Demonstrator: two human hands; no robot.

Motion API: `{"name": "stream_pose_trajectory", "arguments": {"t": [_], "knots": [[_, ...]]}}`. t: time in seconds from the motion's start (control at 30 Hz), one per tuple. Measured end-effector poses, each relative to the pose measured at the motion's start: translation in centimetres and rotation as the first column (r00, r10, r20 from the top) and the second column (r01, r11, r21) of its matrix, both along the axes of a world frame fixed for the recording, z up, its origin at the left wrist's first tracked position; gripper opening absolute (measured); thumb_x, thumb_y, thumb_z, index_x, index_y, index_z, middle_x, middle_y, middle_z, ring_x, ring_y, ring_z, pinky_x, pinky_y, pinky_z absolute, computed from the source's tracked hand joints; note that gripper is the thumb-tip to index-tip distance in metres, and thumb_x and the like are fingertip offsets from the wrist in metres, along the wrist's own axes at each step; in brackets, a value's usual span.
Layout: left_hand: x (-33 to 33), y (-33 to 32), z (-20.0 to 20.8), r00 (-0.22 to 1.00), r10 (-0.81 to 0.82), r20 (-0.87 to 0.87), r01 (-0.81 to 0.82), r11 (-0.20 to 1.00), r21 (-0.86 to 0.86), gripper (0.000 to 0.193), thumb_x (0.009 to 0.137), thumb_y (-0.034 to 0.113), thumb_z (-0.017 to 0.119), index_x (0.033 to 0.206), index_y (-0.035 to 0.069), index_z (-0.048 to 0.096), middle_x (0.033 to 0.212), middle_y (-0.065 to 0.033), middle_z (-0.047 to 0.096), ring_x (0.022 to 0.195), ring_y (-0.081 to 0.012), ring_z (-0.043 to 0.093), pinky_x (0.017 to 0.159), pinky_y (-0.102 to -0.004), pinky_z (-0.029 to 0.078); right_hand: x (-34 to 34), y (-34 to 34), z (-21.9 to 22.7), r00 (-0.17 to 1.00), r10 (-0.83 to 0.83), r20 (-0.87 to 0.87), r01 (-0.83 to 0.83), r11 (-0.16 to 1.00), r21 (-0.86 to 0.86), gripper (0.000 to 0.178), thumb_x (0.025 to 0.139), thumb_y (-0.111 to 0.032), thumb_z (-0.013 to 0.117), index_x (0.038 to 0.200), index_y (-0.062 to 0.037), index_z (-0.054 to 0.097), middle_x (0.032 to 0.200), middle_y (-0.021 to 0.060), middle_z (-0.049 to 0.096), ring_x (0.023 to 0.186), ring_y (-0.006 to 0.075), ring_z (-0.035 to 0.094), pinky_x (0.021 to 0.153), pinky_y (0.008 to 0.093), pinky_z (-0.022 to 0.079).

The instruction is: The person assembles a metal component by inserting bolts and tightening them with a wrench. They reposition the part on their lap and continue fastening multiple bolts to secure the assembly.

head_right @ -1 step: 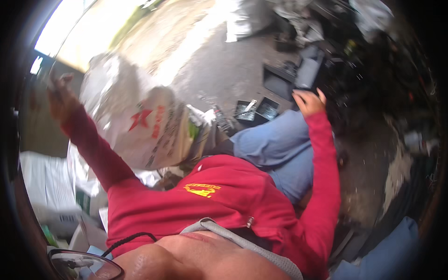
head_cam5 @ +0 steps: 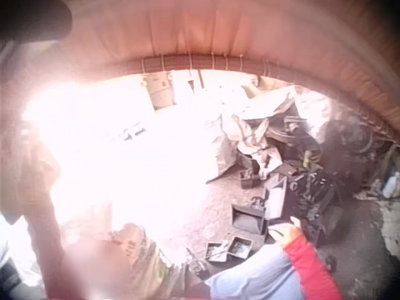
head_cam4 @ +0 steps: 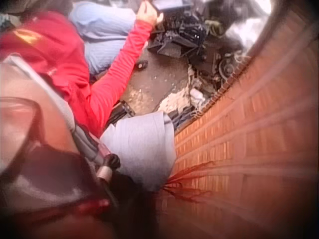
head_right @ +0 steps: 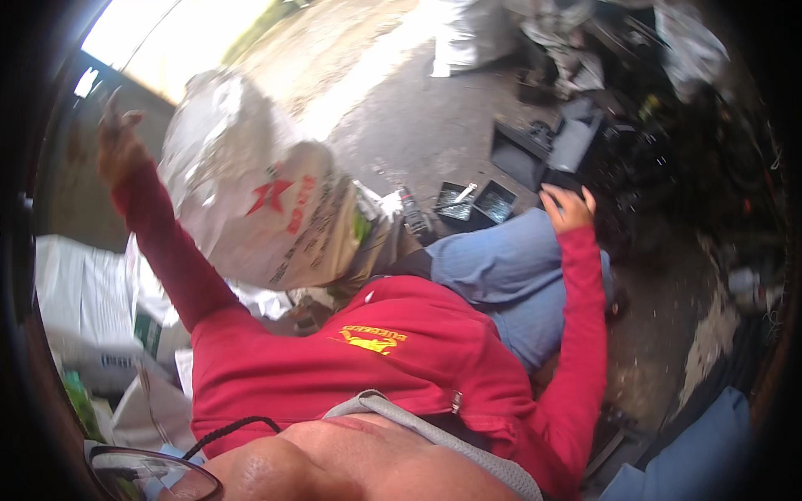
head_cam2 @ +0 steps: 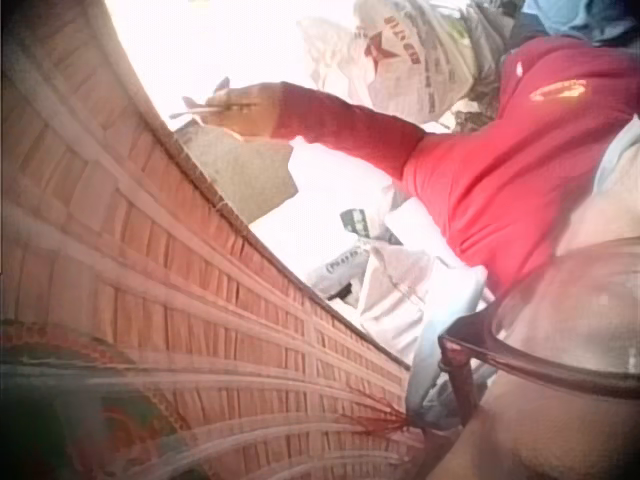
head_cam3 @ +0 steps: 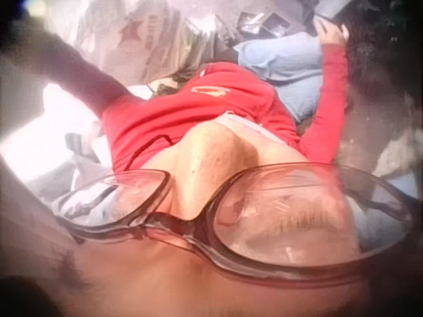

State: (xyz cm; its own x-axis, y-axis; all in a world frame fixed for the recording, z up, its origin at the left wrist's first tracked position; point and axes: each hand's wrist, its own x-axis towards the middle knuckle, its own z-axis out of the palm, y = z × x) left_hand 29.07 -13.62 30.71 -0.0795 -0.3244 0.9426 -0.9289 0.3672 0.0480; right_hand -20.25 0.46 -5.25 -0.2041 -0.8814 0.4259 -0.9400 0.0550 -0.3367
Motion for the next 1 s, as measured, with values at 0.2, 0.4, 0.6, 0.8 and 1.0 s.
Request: {"name": "stream_pose_trajectory", "arguments": {"t": [0.2, 0.4, 0.6, 0.8, 1.0], "knots": [[19.8, -10.4, -8.6, 0.896, 0.399, 0.195, -0.314, 0.259, 0.913, 0.033, 0.082, 0.034, 0.066, 0.106, 0.011, 0.068, 0.079, -0.0078, 0.069, 0.072, -0.0151, 0.061, 0.072, -0.0282, 0.047, 2.8, 3.1, -8.9, 0.967, 0.104, 0.232, -0.124, 0.99, 0.072, 0.025, 0.083, -0.029, 0.063, 0.103, -0.0154, 0.069, 0.097, 0.0104, 0.069, 0.091, 0.0231, 0.065, 0.087, 0.0332, 0.047], [14.8, -11.4, -20.1, 0.89, 0.288, 0.354, -0.397, 0.106, 0.912, 0.032, 0.083, 0.034, 0.066, 0.104, 0.011, 0.067, 0.078, -0.008, 0.068, 0.072, -0.0159, 0.061, 0.071, -0.0289, 0.047, 1.5, 4.3, -7.3, 0.933, 0.05, 0.357, -0.074, 0.996, 0.054, 0.029, 0.082, -0.033, 0.065, 0.103, -0.0134, 0.068, 0.096, 0.0144, 0.067, 0.092, 0.03, 0.064, 0.082, 0.0359, 0.049], [13.8, -12.7, -22.2, 0.883, 0.294, 0.367, -0.421, 0.15, 0.894, 0.031, 0.083, 0.035, 0.066, 0.102, 0.01, 0.066, 0.078, -0.0083, 0.067, 0.071, -0.0166, 0.061, 0.069, -0.0296, 0.047, 2.2, 4.1, -6.8, 0.919, -0.032, 0.393, -0.013, 0.994, 0.111, 0.031, 0.082, -0.036, 0.063, 0.101, -0.0131, 0.069, 0.096, 0.0125, 0.068, 0.092, 0.0296, 0.064, 0.084, 0.035, 0.048], [13.5, -13.2, -22.5, 0.882, 0.31, 0.356, -0.425, 0.193, 0.884, 0.03, 0.083, 0.035, 0.066, 0.1, 0.01, 0.066, 0.077, -0.0085, 0.066, 0.07, -0.0173, 0.06, 0.068, -0.0303, 0.047, 1.6, 4.7, -6.8, 0.884, -0.098, 0.456, 0.03, 0.987, 0.155, 0.031, 0.081, -0.038, 0.064, 0.102, -0.0158, 0.069, 0.097, 0.0131, 0.068, 0.093, 0.0312, 0.063, 0.086, 0.0356, 0.047], [15.7, -12.1, -20.7, 0.891, 0.349, 0.291, -0.406, 0.325, 0.854, 0.03, 0.083, 0.035, 0.066, 0.098, 0.01, 0.065, 0.077, -0.0087, 0.065, 0.07, -0.018, 0.06, 0.067, -0.0311, 0.047, 2.7, 3.3, -8.0, 0.887, -0.079, 0.455, 0.012, 0.989, 0.149, 0.033, 0.081, -0.044, 0.062, 0.101, -0.0192, 0.069, 0.098, 0.0078, 0.068, 0.095, 0.0285, 0.062, 0.089, 0.0381, 0.045]]}}
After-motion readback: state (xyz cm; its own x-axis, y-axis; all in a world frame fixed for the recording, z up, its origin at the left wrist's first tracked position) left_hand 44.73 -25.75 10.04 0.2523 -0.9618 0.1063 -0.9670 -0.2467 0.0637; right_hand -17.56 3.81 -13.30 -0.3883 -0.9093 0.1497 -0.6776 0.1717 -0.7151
